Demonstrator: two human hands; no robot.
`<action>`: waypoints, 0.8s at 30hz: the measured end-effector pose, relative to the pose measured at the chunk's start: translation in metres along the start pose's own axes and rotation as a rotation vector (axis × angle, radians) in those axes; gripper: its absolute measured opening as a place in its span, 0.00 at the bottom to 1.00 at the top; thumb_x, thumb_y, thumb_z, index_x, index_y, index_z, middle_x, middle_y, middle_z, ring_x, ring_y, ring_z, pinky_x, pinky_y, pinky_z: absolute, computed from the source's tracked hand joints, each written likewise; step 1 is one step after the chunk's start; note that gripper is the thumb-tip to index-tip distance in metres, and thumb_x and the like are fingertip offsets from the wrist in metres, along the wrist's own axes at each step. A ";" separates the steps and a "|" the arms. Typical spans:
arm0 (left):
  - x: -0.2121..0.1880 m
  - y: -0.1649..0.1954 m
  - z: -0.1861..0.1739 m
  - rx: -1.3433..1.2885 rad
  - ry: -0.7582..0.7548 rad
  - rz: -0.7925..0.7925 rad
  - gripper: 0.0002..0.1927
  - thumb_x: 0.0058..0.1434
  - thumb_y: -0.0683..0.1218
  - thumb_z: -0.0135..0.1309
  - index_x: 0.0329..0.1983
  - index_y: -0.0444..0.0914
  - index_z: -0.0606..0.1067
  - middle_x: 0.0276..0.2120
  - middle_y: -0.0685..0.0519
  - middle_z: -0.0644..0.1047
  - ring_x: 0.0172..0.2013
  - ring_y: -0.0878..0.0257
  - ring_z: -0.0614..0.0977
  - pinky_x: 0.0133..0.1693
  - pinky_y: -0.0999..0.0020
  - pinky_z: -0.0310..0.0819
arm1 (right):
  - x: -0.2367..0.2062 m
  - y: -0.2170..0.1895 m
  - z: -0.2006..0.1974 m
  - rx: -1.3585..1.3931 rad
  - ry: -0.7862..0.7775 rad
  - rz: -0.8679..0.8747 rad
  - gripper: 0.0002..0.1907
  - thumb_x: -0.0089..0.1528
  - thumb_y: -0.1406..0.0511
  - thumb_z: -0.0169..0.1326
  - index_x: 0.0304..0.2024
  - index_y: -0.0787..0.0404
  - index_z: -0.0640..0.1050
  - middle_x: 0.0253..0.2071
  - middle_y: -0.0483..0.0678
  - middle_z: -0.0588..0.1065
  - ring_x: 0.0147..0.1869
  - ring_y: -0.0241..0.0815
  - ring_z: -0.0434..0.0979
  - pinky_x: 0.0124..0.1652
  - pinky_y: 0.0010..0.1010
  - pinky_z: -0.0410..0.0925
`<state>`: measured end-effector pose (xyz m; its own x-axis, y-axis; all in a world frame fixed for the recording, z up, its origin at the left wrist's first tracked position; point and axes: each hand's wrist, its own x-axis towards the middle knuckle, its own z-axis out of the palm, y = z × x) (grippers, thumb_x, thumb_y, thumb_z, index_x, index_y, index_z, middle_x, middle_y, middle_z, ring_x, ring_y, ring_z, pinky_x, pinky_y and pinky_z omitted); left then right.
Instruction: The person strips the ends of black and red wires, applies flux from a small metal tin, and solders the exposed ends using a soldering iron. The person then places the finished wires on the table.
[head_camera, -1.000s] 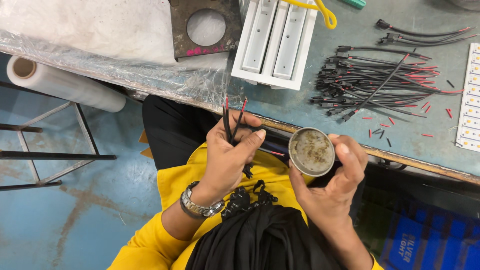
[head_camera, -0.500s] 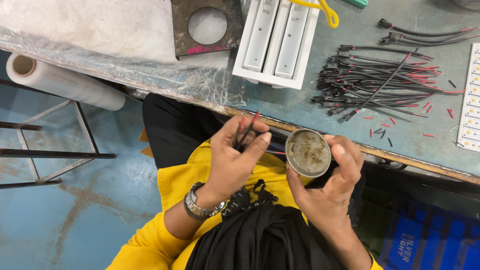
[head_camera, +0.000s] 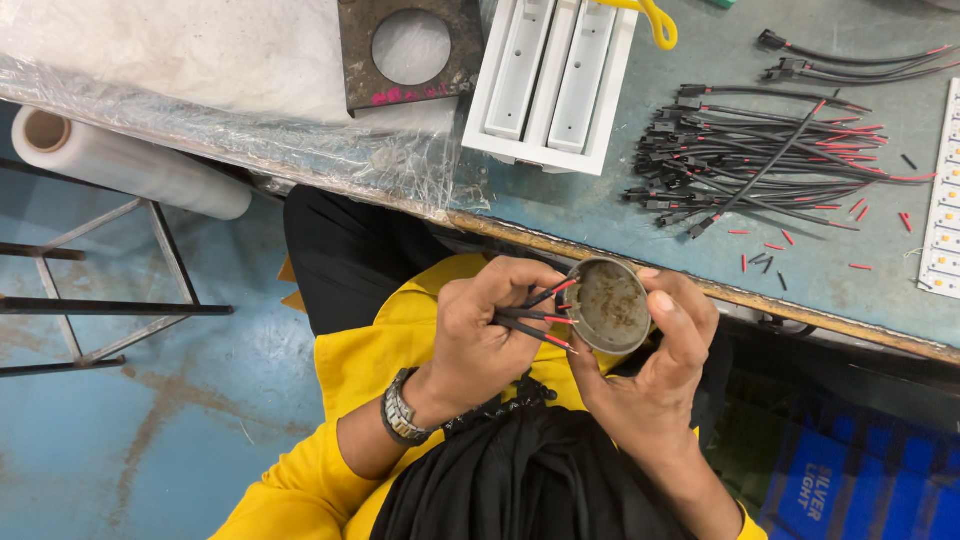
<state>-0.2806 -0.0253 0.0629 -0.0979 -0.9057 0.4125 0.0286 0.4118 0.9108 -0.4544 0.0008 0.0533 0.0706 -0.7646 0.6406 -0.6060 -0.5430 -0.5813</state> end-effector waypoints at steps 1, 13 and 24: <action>0.000 0.000 0.000 0.027 -0.005 0.013 0.08 0.67 0.32 0.56 0.49 0.31 0.75 0.36 0.53 0.81 0.36 0.75 0.81 0.37 0.79 0.75 | 0.000 0.000 0.000 0.001 -0.006 0.002 0.50 0.52 0.76 0.68 0.68 0.50 0.54 0.61 0.58 0.62 0.66 0.55 0.66 0.61 0.43 0.67; 0.000 -0.014 -0.004 -0.101 0.099 -0.185 0.07 0.69 0.35 0.59 0.49 0.32 0.75 0.36 0.59 0.77 0.34 0.76 0.72 0.37 0.80 0.66 | 0.002 0.006 -0.003 -0.032 0.011 -0.008 0.49 0.51 0.77 0.68 0.66 0.53 0.54 0.60 0.59 0.63 0.64 0.55 0.67 0.63 0.45 0.65; 0.014 -0.018 -0.012 -0.573 0.186 -0.551 0.08 0.62 0.36 0.61 0.43 0.34 0.75 0.19 0.62 0.70 0.18 0.77 0.64 0.20 0.79 0.53 | 0.003 0.009 -0.007 -0.081 0.042 0.036 0.50 0.52 0.75 0.70 0.67 0.54 0.53 0.61 0.58 0.63 0.66 0.53 0.65 0.62 0.39 0.63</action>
<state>-0.2702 -0.0469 0.0527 -0.0810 -0.9858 -0.1474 0.5339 -0.1678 0.8287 -0.4654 -0.0042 0.0535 0.0151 -0.7668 0.6417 -0.6697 -0.4843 -0.5629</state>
